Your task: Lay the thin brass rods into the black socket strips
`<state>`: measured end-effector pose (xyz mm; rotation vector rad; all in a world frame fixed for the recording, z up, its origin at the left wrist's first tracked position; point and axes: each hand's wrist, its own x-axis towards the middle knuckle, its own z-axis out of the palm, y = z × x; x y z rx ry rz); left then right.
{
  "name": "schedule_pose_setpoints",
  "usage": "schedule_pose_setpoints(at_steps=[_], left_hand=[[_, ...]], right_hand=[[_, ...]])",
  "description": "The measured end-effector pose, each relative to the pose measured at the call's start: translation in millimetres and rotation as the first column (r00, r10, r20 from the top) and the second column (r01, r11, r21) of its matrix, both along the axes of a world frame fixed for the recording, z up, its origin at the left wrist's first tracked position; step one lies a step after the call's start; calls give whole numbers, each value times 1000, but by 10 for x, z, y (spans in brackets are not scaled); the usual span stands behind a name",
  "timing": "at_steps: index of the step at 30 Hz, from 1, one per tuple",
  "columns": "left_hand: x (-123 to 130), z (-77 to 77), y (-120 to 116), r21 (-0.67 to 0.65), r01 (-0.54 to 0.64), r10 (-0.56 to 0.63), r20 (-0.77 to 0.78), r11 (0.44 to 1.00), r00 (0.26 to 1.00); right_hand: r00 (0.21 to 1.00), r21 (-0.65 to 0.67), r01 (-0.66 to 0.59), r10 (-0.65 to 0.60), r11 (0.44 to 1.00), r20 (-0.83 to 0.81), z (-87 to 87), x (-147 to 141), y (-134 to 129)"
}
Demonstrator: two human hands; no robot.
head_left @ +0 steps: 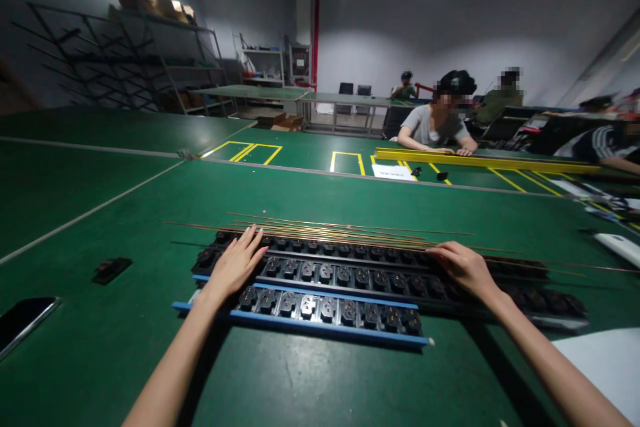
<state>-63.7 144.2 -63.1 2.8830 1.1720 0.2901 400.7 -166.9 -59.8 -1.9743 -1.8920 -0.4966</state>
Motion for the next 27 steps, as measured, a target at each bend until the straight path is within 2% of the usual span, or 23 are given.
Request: schedule_pose_setpoints(at_steps=[14, 27], left_hand=[[-2, -31, 22, 13, 3, -3, 16, 1000, 1000], [-31, -127, 90, 118, 9, -2, -60, 993, 998]], right_hand=[[996, 8, 42, -42, 999, 81, -74, 47, 10], [995, -21, 44, -42, 999, 89, 10, -39, 13]])
